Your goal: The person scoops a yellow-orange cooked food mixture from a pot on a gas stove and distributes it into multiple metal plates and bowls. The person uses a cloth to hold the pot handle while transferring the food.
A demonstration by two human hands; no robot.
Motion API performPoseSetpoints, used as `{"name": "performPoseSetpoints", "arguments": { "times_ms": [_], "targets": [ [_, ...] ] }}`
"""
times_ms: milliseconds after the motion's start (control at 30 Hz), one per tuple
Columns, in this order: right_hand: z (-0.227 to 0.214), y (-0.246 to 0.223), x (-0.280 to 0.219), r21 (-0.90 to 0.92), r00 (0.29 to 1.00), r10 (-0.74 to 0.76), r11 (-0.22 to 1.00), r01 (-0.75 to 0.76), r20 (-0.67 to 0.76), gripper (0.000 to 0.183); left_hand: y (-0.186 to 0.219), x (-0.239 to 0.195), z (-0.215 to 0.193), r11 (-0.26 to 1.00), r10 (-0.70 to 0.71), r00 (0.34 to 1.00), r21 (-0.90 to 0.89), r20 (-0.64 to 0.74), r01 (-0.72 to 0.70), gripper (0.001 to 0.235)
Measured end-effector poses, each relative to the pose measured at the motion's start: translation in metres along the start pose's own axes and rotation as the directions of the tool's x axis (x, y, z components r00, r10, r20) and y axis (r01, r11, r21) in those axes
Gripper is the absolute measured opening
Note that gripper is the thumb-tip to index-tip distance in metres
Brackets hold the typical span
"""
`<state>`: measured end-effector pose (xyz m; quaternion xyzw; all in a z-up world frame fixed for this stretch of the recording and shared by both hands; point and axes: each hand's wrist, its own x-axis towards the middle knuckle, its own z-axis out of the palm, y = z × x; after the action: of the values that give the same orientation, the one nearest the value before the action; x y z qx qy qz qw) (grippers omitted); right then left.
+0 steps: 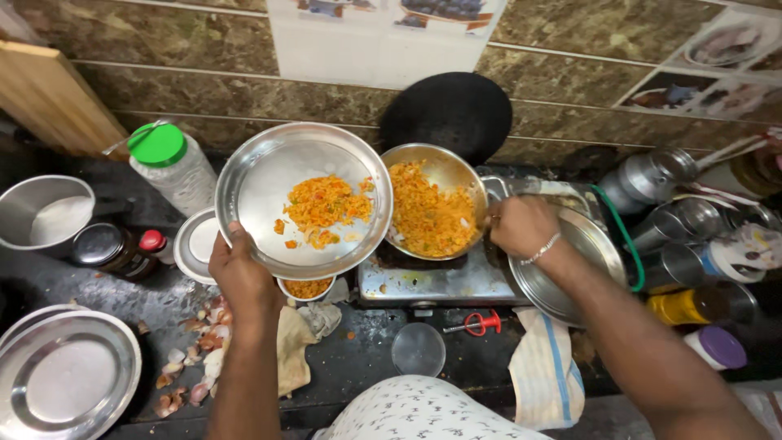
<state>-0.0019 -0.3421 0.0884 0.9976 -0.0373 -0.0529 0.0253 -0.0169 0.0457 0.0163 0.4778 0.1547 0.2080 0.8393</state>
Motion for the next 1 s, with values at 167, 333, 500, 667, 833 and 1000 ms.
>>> {"name": "performPoseSetpoints", "arguments": {
  "times_ms": [167, 333, 500, 667, 833, 1000],
  "targets": [
    [0.045, -0.009, 0.012, 0.426, 0.995, 0.026, 0.902, -0.066, 0.099, 0.022, -0.006, 0.001, -0.007, 1.000, 0.013, 0.998, 0.009, -0.058, -0.012, 0.026],
    [0.070, 0.005, 0.038, 0.567, 0.998, -0.062, 0.823, 0.044, 0.013, 0.021, -0.019, 0.006, -0.003, 1.000, 0.017, 0.998, 0.013, -0.058, -0.016, 0.026],
    [0.060, 0.023, 0.029, 0.703, 0.995, 0.081, 0.705, -0.093, 0.051, 0.021, -0.030, 0.011, 0.009, 0.993, 0.059, 0.996, 0.102, -0.065, -0.052, 0.026],
    [-0.002, 0.022, 0.012, 0.730, 0.995, 0.046, 0.683, 0.034, -0.090, 0.023, -0.040, 0.009, 0.032, 0.957, 0.158, 0.987, 0.248, -0.014, -0.149, 0.027],
    [-0.054, -0.018, -0.017, 0.537, 0.933, -0.074, 0.801, 0.266, -0.352, 0.021, -0.055, -0.003, 0.051, 0.977, 0.050, 0.996, 0.201, 0.074, -0.064, 0.031],
    [-0.068, -0.061, -0.046, -0.101, 0.747, -0.431, 0.890, 0.445, -0.506, 0.035, -0.064, -0.013, 0.067, 0.985, -0.092, 0.990, 0.156, 0.104, 0.075, 0.030]
  ]
}}
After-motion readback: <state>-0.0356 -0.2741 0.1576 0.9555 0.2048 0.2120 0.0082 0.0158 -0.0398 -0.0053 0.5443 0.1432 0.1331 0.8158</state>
